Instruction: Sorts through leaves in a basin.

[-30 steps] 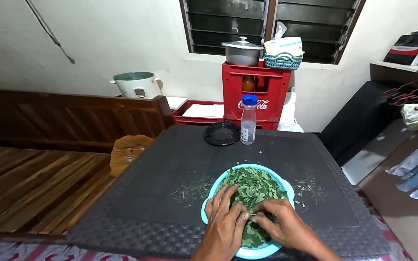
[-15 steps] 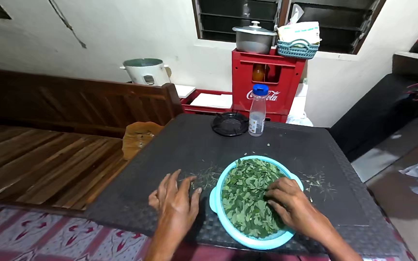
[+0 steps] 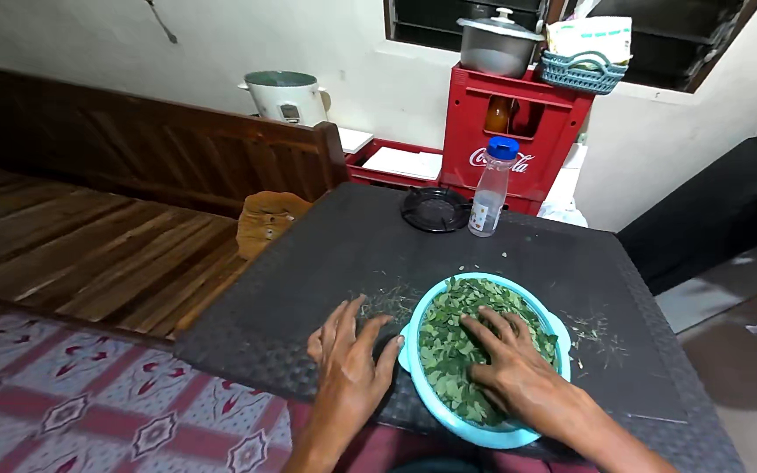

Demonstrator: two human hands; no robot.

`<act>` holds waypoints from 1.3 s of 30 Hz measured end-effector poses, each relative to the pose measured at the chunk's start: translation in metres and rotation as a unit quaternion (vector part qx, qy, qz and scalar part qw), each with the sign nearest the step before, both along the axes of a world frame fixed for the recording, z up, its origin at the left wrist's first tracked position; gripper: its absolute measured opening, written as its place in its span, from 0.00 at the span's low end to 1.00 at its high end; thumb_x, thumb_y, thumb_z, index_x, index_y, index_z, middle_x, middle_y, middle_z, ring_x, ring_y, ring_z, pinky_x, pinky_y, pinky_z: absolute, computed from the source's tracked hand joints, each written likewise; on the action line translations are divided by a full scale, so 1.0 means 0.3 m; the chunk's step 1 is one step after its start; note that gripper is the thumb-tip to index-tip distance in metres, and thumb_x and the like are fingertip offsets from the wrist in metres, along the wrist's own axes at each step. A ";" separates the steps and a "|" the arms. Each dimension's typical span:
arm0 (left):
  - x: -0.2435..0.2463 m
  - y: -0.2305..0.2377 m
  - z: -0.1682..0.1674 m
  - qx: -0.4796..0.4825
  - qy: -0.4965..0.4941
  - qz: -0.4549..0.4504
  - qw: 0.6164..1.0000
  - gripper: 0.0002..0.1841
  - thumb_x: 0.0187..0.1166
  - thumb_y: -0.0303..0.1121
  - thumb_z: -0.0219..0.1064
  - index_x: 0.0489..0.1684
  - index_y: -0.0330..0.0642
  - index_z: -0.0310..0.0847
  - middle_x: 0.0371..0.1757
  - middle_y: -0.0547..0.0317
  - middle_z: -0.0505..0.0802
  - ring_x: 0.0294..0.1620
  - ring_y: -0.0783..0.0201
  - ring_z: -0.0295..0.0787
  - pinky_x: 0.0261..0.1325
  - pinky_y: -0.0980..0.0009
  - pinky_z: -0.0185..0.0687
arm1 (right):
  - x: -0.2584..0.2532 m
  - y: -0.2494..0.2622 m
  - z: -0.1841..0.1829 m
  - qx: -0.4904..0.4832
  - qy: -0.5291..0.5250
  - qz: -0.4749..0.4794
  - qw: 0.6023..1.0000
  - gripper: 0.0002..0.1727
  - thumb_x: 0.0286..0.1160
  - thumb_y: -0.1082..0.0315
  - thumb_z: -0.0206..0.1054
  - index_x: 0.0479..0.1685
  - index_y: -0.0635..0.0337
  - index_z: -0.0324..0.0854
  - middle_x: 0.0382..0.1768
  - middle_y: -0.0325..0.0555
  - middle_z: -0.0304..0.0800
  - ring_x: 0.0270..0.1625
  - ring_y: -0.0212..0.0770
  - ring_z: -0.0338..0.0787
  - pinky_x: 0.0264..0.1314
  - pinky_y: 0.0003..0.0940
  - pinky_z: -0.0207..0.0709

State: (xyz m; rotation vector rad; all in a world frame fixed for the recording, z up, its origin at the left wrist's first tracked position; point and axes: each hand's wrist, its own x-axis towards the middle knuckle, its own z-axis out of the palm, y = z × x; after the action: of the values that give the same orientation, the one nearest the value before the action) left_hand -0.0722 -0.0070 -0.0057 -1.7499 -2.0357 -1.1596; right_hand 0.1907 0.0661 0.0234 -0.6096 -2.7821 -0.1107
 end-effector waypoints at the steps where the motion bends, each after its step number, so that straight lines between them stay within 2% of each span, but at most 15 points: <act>1: -0.002 -0.002 0.000 0.003 -0.001 0.000 1.000 0.24 0.75 0.60 0.57 0.47 0.56 0.93 0.75 0.44 0.84 0.82 0.33 0.69 0.73 0.25 0.53 | 0.018 0.007 0.004 0.001 0.010 -0.006 1.000 0.04 0.66 0.54 0.78 0.35 0.36 0.92 0.86 0.46 0.69 0.90 0.63 0.61 0.80 0.76 0.59; 7: 0.006 -0.004 0.008 0.014 -0.015 -0.017 1.000 0.24 0.75 0.60 0.57 0.44 0.55 0.94 0.74 0.45 0.85 0.81 0.35 0.71 0.74 0.27 0.55 | 0.136 0.049 0.023 -0.002 0.067 -0.061 0.996 0.05 0.70 0.52 0.72 0.33 0.37 0.91 0.81 0.38 0.77 0.88 0.58 0.64 0.82 0.70 0.60; 10: 0.016 0.003 0.006 0.017 -0.016 -0.023 0.999 0.24 0.75 0.61 0.58 0.44 0.55 0.94 0.74 0.46 0.85 0.81 0.35 0.71 0.74 0.27 0.55 | 0.171 0.066 0.036 -0.027 0.118 -0.059 0.991 0.08 0.75 0.51 0.68 0.34 0.36 0.92 0.79 0.34 0.79 0.88 0.53 0.65 0.84 0.65 0.61; 13: 0.021 0.006 0.000 0.022 -0.015 -0.030 0.999 0.24 0.75 0.61 0.58 0.43 0.56 0.94 0.74 0.46 0.85 0.81 0.36 0.71 0.74 0.27 0.54 | 0.193 0.099 0.047 -0.076 0.201 -0.019 0.976 0.10 0.79 0.49 0.67 0.40 0.35 0.95 0.74 0.32 0.84 0.85 0.46 0.70 0.83 0.59 0.65; 16: 0.026 0.001 0.006 0.019 -0.017 -0.032 0.999 0.24 0.74 0.61 0.58 0.43 0.56 0.94 0.74 0.45 0.85 0.81 0.35 0.70 0.74 0.26 0.53 | 0.195 0.120 0.066 -0.111 0.245 -0.008 0.963 0.11 0.80 0.52 0.67 0.45 0.37 0.96 0.70 0.33 0.87 0.81 0.43 0.75 0.81 0.54 0.70; 23: 0.021 -0.003 0.007 0.004 -0.014 -0.042 0.999 0.23 0.74 0.60 0.60 0.45 0.54 0.94 0.75 0.44 0.84 0.82 0.33 0.68 0.74 0.25 0.51 | 0.197 0.148 0.085 -0.139 0.230 -0.040 0.962 0.17 0.85 0.55 0.59 0.57 0.43 0.93 0.71 0.34 0.86 0.81 0.42 0.75 0.79 0.56 0.70; 24: 0.022 -0.005 0.009 0.000 -0.015 -0.044 0.999 0.23 0.74 0.59 0.61 0.46 0.54 0.94 0.75 0.43 0.84 0.82 0.32 0.67 0.74 0.24 0.50 | 0.199 0.151 0.085 -0.137 0.236 -0.043 0.961 0.17 0.85 0.56 0.59 0.56 0.43 0.94 0.70 0.34 0.86 0.80 0.42 0.76 0.79 0.55 0.70; 29: 0.024 -0.008 0.016 -0.010 -0.016 -0.046 0.999 0.23 0.74 0.59 0.61 0.45 0.53 0.94 0.76 0.43 0.83 0.82 0.32 0.67 0.75 0.25 0.50 | 0.205 0.154 0.076 -0.105 0.274 -0.051 0.955 0.11 0.80 0.54 0.67 0.37 0.43 0.94 0.64 0.33 0.90 0.76 0.39 0.80 0.76 0.53 0.73; 32: 0.030 -0.010 0.016 -0.012 -0.015 -0.052 0.998 0.22 0.74 0.59 0.62 0.44 0.54 0.95 0.76 0.43 0.83 0.82 0.32 0.68 0.75 0.25 0.50 | 0.216 0.136 0.073 -0.085 0.258 -0.063 0.960 0.10 0.77 0.53 0.69 0.35 0.42 0.92 0.64 0.31 0.90 0.77 0.40 0.79 0.77 0.55 0.71; 36: 0.039 -0.008 -0.001 -0.009 -0.008 -0.062 0.998 0.22 0.75 0.60 0.61 0.42 0.56 0.95 0.76 0.44 0.83 0.83 0.33 0.67 0.75 0.25 0.51 | 0.225 0.107 0.053 -0.041 0.211 -0.082 0.973 0.09 0.76 0.54 0.67 0.34 0.40 0.91 0.64 0.30 0.89 0.78 0.41 0.78 0.77 0.56 0.69; 39: 0.052 -0.005 -0.017 0.001 -0.003 -0.070 0.998 0.21 0.75 0.60 0.61 0.39 0.57 0.95 0.75 0.44 0.84 0.83 0.34 0.68 0.75 0.26 0.52 | 0.231 0.071 0.061 -0.035 0.157 -0.079 0.984 0.07 0.74 0.56 0.67 0.33 0.38 0.90 0.68 0.31 0.87 0.82 0.47 0.73 0.79 0.62 0.66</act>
State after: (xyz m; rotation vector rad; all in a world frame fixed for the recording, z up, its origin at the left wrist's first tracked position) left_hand -0.0567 -0.0084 -0.0109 -1.9163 -1.9416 -1.2077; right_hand 0.2600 0.0874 0.0416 -0.7909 -2.4395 0.0469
